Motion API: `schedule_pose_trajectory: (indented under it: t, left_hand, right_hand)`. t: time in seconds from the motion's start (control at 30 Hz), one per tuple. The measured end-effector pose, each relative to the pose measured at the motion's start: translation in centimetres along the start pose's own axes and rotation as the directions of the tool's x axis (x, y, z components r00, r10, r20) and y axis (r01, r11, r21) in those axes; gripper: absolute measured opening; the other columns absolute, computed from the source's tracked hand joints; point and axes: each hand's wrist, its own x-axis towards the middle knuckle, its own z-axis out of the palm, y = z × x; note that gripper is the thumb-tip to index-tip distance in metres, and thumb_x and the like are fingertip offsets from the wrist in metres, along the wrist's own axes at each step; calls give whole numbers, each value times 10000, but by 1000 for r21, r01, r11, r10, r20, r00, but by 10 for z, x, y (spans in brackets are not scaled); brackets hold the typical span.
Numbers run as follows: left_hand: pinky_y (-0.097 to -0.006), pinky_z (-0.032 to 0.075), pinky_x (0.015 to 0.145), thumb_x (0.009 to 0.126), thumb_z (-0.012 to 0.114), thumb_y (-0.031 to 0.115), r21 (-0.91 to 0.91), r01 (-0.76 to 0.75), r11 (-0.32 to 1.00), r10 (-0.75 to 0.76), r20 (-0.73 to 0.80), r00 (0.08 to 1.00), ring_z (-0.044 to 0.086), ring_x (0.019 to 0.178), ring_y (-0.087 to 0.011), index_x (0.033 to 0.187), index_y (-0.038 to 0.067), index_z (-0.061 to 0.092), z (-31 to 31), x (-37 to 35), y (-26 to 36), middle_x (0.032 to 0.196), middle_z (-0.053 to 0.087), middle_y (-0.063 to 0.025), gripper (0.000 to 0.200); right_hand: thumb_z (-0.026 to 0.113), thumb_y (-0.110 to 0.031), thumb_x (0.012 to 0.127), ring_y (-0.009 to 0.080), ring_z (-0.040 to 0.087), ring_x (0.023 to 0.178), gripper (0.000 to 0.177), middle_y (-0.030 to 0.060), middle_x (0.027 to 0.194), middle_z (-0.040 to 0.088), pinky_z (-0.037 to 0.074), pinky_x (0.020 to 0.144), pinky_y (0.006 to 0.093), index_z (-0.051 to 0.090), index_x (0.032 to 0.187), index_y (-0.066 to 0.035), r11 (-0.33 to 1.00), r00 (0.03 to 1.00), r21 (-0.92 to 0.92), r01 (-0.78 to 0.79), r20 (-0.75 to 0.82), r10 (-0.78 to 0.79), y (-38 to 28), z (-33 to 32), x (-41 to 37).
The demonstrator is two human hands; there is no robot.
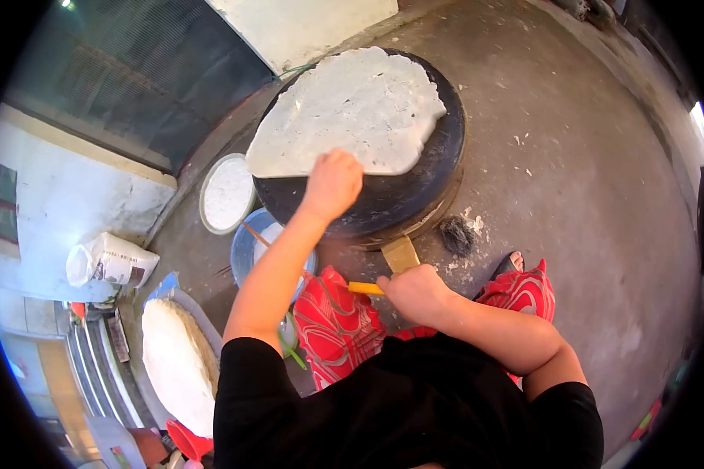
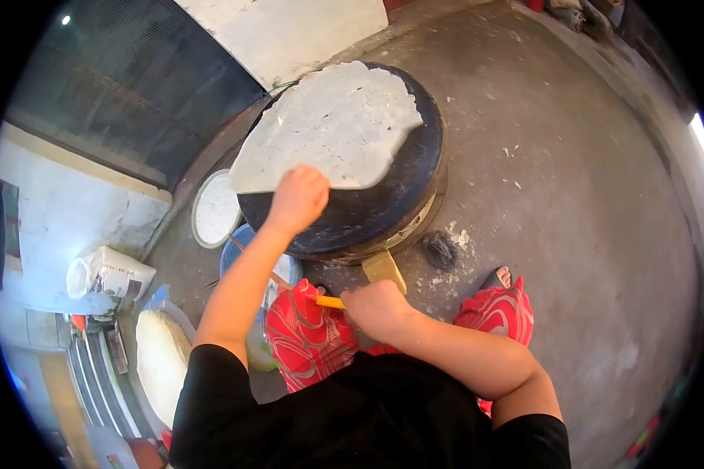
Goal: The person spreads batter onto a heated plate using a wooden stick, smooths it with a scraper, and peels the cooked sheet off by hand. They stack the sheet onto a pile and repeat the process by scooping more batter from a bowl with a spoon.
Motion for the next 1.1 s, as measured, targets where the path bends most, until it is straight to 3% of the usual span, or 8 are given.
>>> schedule_pose_trajectory:
  t: [0.13, 0.2, 0.27, 0.33, 0.43, 0.67, 0.83, 1.1]
  left_hand:
    - [-365, 409, 780, 745, 606, 202, -227, 153, 962, -103, 216, 971, 531, 902, -260, 787, 93, 628, 16, -32, -3, 852, 596, -80, 120]
    - [-395, 412, 820, 766, 593, 240, -357, 493, 793, -493, 98, 865, 532, 946, -280, 809, 85, 635, 42, -53, -29, 920, 605, -91, 166]
    - [-394, 418, 842, 767, 596, 306, -318, 704, 635, -749, -27, 663, 539, 959, -300, 872, 43, 628, 72, -81, -85, 968, 596, -156, 285]
    - [-398, 424, 832, 750, 615, 349, -193, 970, 149, -988, -1, 152, 559, 921, -313, 901, 13, 613, 83, -105, -126, 957, 589, -214, 368]
    - [-409, 465, 664, 747, 651, 312, -330, 916, -229, -958, 246, -151, 571, 802, -274, 988, -7, 550, 89, -127, -163, 904, 586, -137, 413]
    - [-230, 246, 354, 731, 674, 249, -422, 737, -528, -800, 539, -264, 350, 406, -95, 804, 65, 567, 44, -100, -131, 571, 459, -22, 225]
    - [-253, 282, 403, 729, 650, 142, -716, 674, -183, -913, 378, 154, 408, 448, -81, 696, 25, 578, 15, -73, -107, 591, 526, -9, 141]
    - [-243, 455, 627, 758, 633, 86, -956, 252, -151, -924, 227, 307, 584, 696, -137, 854, -29, 577, -46, -43, -68, 813, 610, -71, 159]
  right_hand:
    - [552, -121, 708, 221, 602, 606, 158, 40, 656, 566, 444, 466, 343, 510, 856, -82, 999, 999, 23, 33, -11, -33, -1, -1, -1]
    - [549, -121, 713, 221, 602, 609, 168, 36, 650, 564, 443, 465, 343, 502, 870, -85, 999, 999, 29, 35, -29, -34, 0, 1, -1]
    - [548, -121, 712, 221, 602, 611, 173, 35, 648, 565, 444, 466, 342, 500, 876, -88, 999, 1000, 30, 21, -9, -21, 0, -2, -1]
    - [548, -122, 712, 221, 603, 613, 179, 33, 645, 566, 445, 468, 341, 499, 881, -90, 1000, 1000, 31, 4, 12, -4, 1, -1, -1]
    - [553, -123, 708, 221, 605, 616, 187, 33, 641, 572, 449, 473, 340, 497, 884, -93, 1000, 1000, 16, -15, -9, 15, 1, -2, 2]
    - [547, -110, 714, 229, 608, 662, 192, 55, 716, 583, 461, 515, 335, 505, 897, -73, 1000, 996, -3, -30, 85, 30, 2, -3, 5]
    - [551, -120, 712, 219, 609, 642, 184, 36, 682, 578, 452, 488, 340, 500, 886, -90, 999, 999, -26, -25, 43, 26, 2, 0, 6]
    - [550, -123, 716, 212, 607, 628, 175, 32, 680, 575, 447, 474, 338, 506, 883, -99, 999, 998, -29, -15, 66, 17, 0, 0, 8]
